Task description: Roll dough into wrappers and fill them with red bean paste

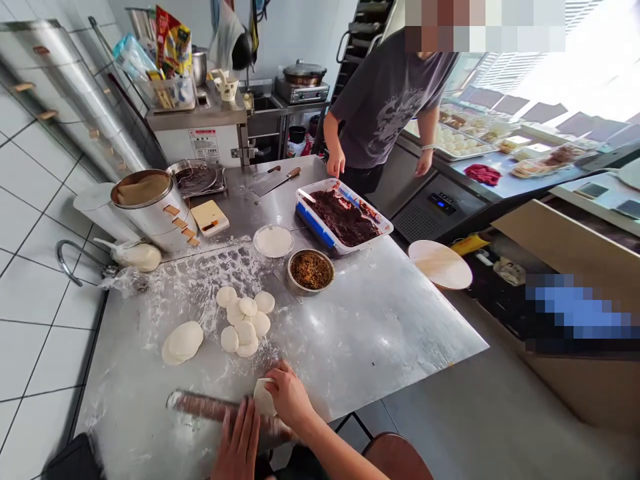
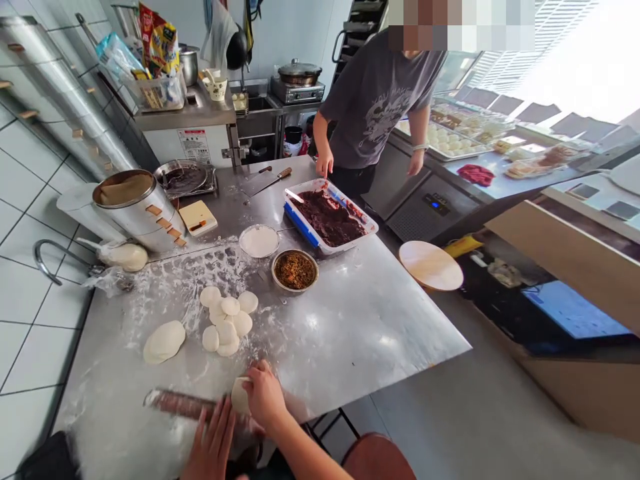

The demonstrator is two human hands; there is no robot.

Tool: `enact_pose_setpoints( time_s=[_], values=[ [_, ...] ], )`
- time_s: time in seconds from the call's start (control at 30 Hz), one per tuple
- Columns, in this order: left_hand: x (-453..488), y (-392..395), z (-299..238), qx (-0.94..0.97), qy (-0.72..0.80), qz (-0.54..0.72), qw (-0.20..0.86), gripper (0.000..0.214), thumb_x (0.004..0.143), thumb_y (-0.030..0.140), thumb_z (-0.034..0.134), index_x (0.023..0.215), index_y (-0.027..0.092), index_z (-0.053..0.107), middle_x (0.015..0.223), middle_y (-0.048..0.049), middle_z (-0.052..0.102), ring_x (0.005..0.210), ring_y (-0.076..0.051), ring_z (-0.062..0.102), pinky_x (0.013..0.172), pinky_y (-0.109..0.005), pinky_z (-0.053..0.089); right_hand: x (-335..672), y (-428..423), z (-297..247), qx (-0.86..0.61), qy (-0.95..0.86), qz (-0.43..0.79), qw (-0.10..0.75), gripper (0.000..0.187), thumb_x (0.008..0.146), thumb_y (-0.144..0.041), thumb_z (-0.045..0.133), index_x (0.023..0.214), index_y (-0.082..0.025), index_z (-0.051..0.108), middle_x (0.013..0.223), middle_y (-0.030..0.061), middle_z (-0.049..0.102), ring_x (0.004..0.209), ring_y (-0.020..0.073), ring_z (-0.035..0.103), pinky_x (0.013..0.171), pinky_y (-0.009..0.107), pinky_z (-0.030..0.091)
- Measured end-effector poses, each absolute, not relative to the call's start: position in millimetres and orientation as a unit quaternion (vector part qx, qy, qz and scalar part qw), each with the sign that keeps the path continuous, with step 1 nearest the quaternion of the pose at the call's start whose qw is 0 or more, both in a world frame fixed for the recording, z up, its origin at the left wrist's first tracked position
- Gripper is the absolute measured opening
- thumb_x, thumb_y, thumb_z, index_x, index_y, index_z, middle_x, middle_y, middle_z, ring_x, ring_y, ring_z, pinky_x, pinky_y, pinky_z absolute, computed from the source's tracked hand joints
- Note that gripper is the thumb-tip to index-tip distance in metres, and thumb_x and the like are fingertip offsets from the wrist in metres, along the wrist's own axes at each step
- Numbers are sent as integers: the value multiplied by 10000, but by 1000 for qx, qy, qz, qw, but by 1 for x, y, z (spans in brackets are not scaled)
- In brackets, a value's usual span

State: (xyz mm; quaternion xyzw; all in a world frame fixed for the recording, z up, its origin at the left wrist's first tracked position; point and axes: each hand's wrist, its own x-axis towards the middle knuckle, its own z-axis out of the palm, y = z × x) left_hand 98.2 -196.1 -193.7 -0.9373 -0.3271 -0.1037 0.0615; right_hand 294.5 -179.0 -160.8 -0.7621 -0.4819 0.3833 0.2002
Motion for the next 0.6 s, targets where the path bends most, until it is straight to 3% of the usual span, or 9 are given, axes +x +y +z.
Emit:
enact_pose_setpoints(
  time_s=[0.07,0.17,0.23,0.33,0.43,0.53,0.6],
  values=[
    [95,-204,-199,-932,-325,-131,95,951,833,250,661,1656,190,188,1709,-63,300,1649,-259,38,1337,-602,189,296,-190,-159,-780,-453,377,212,312,973,-176,357,1010,-205,665,1062,120,717,974,232,699,845,329,536],
    [114,-187,-200,-938,-339,-68,29,910,879,443,618,1641,126,233,1718,-136,280,1628,-352,168,1308,-650,233,295,-192,-161,-782,-447,370,228,335,960,-161,376,1161,-206,639,1136,118,726,1098,248,673,976,359,508],
    [128,-177,-200,-924,-381,-37,-15,918,886,477,608,1638,111,230,1718,-173,270,1614,-371,219,1288,-659,271,298,-184,-165,-774,-459,370,230,262,925,-183,473,1068,-241,685,1101,95,731,1123,276,656,1018,390,483],
    [122,-192,-205,-940,-336,-57,-3,1008,846,558,656,1644,123,221,1706,-148,306,1623,-361,177,1311,-617,266,304,-182,-165,-771,-458,376,231,221,942,-235,484,860,-250,689,992,84,717,1006,274,678,911,376,516],
    [111,-208,-211,-936,-317,-137,69,976,851,361,697,1660,203,174,1644,-104,434,1639,-295,68,1334,-629,190,306,-194,-159,-773,-450,377,240,339,999,-210,334,1003,-224,673,1042,107,723,985,246,691,876,353,532],
    [126,-192,-207,-934,-346,-82,18,971,865,452,657,1653,138,184,1688,-156,340,1630,-346,154,1329,-631,175,307,-192,-159,-763,-469,371,246,326,937,-143,406,1107,-229,670,1113,107,737,1099,263,664,1018,389,489],
    [135,-182,-203,-928,-368,-52,-6,966,868,502,635,1644,115,210,1707,-183,295,1601,-375,259,1305,-630,235,309,-185,-160,-757,-479,369,246,255,876,-143,503,1000,-246,700,1075,93,742,1113,285,652,1041,413,471]
  ],
)
